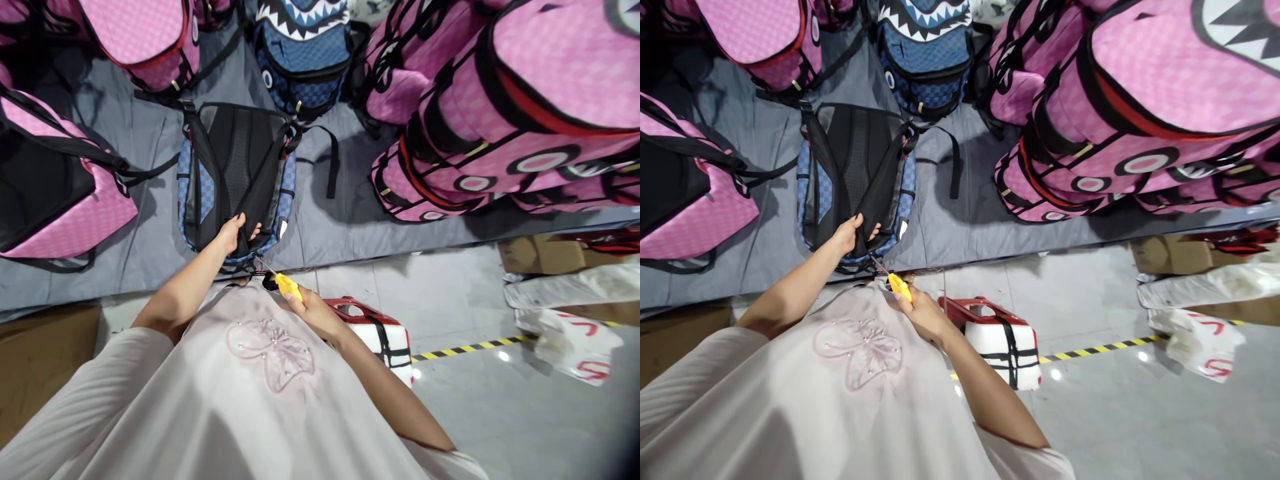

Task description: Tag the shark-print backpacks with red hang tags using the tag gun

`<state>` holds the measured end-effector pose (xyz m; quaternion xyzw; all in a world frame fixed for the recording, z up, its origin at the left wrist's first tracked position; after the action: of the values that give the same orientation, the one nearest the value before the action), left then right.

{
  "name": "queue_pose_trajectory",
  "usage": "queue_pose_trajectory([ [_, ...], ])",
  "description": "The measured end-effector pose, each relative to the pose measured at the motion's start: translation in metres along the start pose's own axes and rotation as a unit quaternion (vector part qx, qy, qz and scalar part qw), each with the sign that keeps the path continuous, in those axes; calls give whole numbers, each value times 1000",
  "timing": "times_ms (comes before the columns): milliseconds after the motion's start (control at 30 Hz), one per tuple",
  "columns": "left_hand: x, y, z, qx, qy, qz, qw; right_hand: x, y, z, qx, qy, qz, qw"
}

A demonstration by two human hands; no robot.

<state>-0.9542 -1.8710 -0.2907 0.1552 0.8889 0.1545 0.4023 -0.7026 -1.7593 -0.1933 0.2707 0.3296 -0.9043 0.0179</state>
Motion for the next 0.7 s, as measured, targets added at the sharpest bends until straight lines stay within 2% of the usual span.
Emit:
queue_pose_trajectory([
  [67, -11, 11, -6, 91, 78, -13, 993, 1, -5, -1, -12, 7, -26, 1000],
  [100, -20, 19, -12, 160, 140, -14, 977, 1, -8, -2, -23, 16, -42, 999],
  [167, -44, 42, -20, 311, 264, 8, 913, 1, -12, -2, -66, 38, -55, 996],
  [233, -68, 57, -23, 408, 330, 49, 850, 0, -12, 1, -132, 63, -38, 989],
  [267, -77, 55, -27, 420, 349, 52, 836, 0, -11, 2, -166, 78, -26, 983],
  [300, -85, 45, -36, 408, 369, 35, 834, 0, -11, 4, -198, 94, -13, 975],
  [367, -97, 4, -61, 328, 406, -69, 850, 4, -10, 9, -256, 113, 11, 960],
  [400, -100, -24, -73, 272, 401, -138, 864, 8, -9, 13, -282, 115, 18, 952],
  [467, -95, -77, -82, 162, 321, -244, 901, 21, -11, 22, -329, 109, 19, 938],
  [533, -84, -109, -80, 73, 194, -276, 939, 39, -17, 31, -371, 102, 7, 923],
  [600, -75, -122, -76, 10, 105, -261, 960, 56, -23, 36, -399, 95, 10, 912],
  [700, -67, -125, -77, -45, 54, -234, 970, 74, -23, 36, -415, 66, 36, 907],
])
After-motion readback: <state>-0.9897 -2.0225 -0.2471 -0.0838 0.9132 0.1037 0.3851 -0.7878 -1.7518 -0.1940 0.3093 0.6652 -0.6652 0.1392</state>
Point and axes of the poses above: each hand's wrist, its own x-axis towards the middle knuckle, its own y-axis out of the palm, z = x × y, the point moved 7 cm from there along x, towards the middle knuckle, and after that the axes turned 10 degrees about -x, right-handed, at the moved point
